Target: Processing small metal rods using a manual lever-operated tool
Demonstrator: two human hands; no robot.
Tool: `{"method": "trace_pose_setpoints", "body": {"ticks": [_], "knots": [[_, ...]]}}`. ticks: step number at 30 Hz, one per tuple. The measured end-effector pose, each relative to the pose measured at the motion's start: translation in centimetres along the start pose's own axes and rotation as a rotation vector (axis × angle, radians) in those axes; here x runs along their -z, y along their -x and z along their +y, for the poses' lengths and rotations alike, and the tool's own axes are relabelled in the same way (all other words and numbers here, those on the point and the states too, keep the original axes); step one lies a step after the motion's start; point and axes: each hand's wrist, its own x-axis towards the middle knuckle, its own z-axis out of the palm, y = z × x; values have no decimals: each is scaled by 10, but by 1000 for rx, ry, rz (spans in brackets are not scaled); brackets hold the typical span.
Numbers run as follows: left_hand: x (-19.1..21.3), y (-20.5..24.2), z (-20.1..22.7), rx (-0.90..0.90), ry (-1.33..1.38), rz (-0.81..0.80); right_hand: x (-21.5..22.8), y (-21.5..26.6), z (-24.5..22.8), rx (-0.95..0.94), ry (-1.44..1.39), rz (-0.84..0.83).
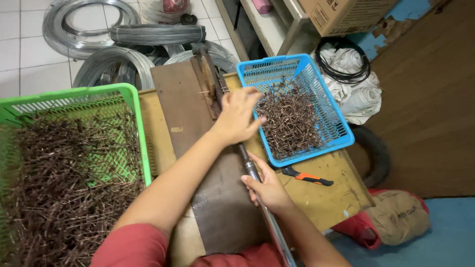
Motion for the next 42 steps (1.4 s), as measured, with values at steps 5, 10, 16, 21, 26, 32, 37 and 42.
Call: {"method": "trace_pose_setpoints", "body": {"ticks": [5,10,16,21,26,32,37,42], "knots": [[-23,-6,-8,-21,-216,-242,-2,-2,-2,4,28,-20],[-39,-8,-20,-52,-326,-264,9,-12,13,-46,117,-46],[-39,-13,-17,-26,-370,-392,-8,-12,-13,-260,214,22],[-36,-11,-14,0,-358,-387,-22,-12,-17,-178,544,189],[-45,-5,-17,-7,-336,-383,-11,-31,2,-249,965,225],[-47,-4,-16,-21,-315,-346,-19,-29,-4,-330,1046,230],[-49,1,-18,-19,-300,-326,-24,-22,-6,-311,1037,250],[-44,-3,-10,-5,-312,-324,-20,-21,-3,-257,1079,249]]}}
